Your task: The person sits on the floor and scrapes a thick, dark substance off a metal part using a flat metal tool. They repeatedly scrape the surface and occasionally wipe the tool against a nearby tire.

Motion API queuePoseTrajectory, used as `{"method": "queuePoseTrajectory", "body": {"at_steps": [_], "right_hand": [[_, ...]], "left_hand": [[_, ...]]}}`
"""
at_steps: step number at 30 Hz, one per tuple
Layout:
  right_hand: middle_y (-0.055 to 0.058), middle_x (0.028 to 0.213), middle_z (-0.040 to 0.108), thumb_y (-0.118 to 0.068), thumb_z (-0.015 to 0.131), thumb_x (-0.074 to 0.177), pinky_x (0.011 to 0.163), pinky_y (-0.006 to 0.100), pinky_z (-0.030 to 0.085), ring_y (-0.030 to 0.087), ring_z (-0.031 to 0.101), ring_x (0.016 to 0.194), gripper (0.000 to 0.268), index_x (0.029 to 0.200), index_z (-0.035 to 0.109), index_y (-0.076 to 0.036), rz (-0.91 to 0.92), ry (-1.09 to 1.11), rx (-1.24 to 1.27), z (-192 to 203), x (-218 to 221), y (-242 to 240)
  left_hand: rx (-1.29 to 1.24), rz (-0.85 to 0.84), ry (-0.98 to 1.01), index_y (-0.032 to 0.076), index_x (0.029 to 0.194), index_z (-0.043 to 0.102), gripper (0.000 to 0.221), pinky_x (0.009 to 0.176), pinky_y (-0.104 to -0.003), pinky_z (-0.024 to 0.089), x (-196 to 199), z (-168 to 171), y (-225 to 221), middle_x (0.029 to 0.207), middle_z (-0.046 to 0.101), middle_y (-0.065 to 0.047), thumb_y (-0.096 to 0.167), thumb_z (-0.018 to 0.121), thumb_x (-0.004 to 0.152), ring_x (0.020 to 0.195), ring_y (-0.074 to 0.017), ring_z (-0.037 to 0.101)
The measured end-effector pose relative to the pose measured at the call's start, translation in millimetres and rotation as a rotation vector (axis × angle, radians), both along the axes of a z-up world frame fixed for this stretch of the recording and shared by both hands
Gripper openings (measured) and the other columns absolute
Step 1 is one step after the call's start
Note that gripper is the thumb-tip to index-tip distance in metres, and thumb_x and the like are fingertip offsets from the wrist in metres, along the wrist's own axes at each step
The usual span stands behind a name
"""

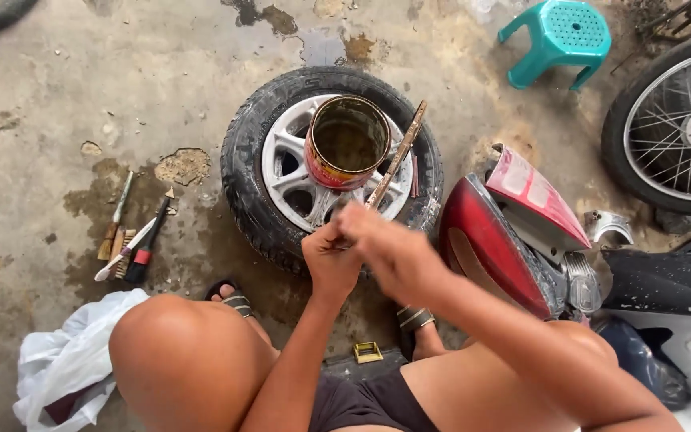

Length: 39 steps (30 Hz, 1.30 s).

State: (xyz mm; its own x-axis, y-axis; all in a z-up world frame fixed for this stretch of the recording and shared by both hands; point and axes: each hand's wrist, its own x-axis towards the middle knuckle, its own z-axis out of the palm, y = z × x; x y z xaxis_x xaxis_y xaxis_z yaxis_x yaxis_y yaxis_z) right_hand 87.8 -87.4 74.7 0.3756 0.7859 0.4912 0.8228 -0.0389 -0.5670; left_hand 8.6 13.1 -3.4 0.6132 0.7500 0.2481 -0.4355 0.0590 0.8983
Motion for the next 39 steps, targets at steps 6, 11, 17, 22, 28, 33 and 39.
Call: {"method": "queuePoseTrajectory", "body": {"at_steps": [6, 11, 17, 22, 28, 33, 39], "right_hand": [[0.024, 0.123, 0.073, -0.003, 0.06, 0.101, 0.103, 0.049, 0.055, 0.04, 0.067, 0.121, 0.024, 0.118, 0.073, 0.007, -0.017, -0.049, 0.06, 11, 6, 3], [0.026, 0.124, 0.071, -0.002, 0.057, 0.101, 0.107, 0.053, 0.052, 0.041, 0.065, 0.123, 0.024, 0.117, 0.074, 0.004, -0.017, 0.09, 0.066, -2, 17, -2], [0.021, 0.124, 0.074, -0.004, 0.06, 0.098, 0.103, 0.051, 0.054, 0.04, 0.065, 0.125, 0.023, 0.115, 0.076, 0.0, 0.088, 0.089, 0.124, 6, -21, 7], [0.024, 0.125, 0.072, -0.004, 0.059, 0.101, 0.103, 0.051, 0.054, 0.042, 0.066, 0.123, 0.023, 0.115, 0.073, 0.006, -0.036, 0.078, 0.065, 17, -16, 10], [0.027, 0.123, 0.071, -0.002, 0.056, 0.102, 0.102, 0.054, 0.054, 0.045, 0.064, 0.123, 0.024, 0.116, 0.073, 0.007, -0.007, 0.104, 0.083, 11, -5, 12], [0.022, 0.126, 0.073, -0.004, 0.056, 0.102, 0.101, 0.053, 0.055, 0.043, 0.064, 0.126, 0.023, 0.116, 0.073, 0.004, 0.139, 0.08, 0.137, 10, -9, 7], [0.025, 0.131, 0.07, -0.004, 0.058, 0.1, 0.104, 0.056, 0.053, 0.044, 0.063, 0.128, 0.027, 0.122, 0.071, 0.007, 0.147, 0.073, 0.083, 5, -19, 1]], "left_hand": [[0.023, 0.011, -0.046, 0.003, 0.066, 0.071, 0.023, 0.05, -0.028, 0.049, -2, 17, -4, 0.058, 0.07, -0.012, -0.001, 0.082, 0.085, 0.056, -0.007, 0.063], [-0.009, 0.024, 0.007, 0.003, 0.068, 0.074, 0.018, 0.054, -0.03, 0.056, -7, 22, -6, 0.066, 0.075, -0.015, -0.002, 0.084, 0.082, 0.061, -0.008, 0.067], [0.015, -0.025, -0.077, 0.009, 0.053, 0.057, 0.042, 0.048, -0.03, 0.037, -4, -18, -3, 0.042, 0.048, -0.004, 0.004, 0.08, 0.087, 0.048, -0.0035, 0.032], [0.066, 0.047, -0.033, 0.003, 0.061, 0.066, 0.029, 0.052, -0.031, 0.045, 3, -15, -4, 0.052, 0.062, -0.012, -0.002, 0.076, 0.088, 0.056, -0.0107, 0.058], [0.007, 0.011, -0.029, 0.006, 0.058, 0.062, 0.036, 0.05, -0.028, 0.043, -5, 10, -1, 0.047, 0.056, -0.006, 0.002, 0.08, 0.089, 0.047, -0.0043, 0.045], [0.036, 0.019, 0.021, 0.008, 0.054, 0.056, 0.042, 0.049, -0.03, 0.043, -12, 12, -4, 0.047, 0.056, -0.009, 0.003, 0.081, 0.088, 0.054, -0.0058, 0.054], [0.071, 0.05, 0.095, -0.01, 0.065, 0.063, 0.03, 0.055, -0.042, 0.052, -10, -11, -8, 0.066, 0.066, -0.031, -0.001, 0.077, 0.09, 0.07, -0.0411, 0.072]]}}
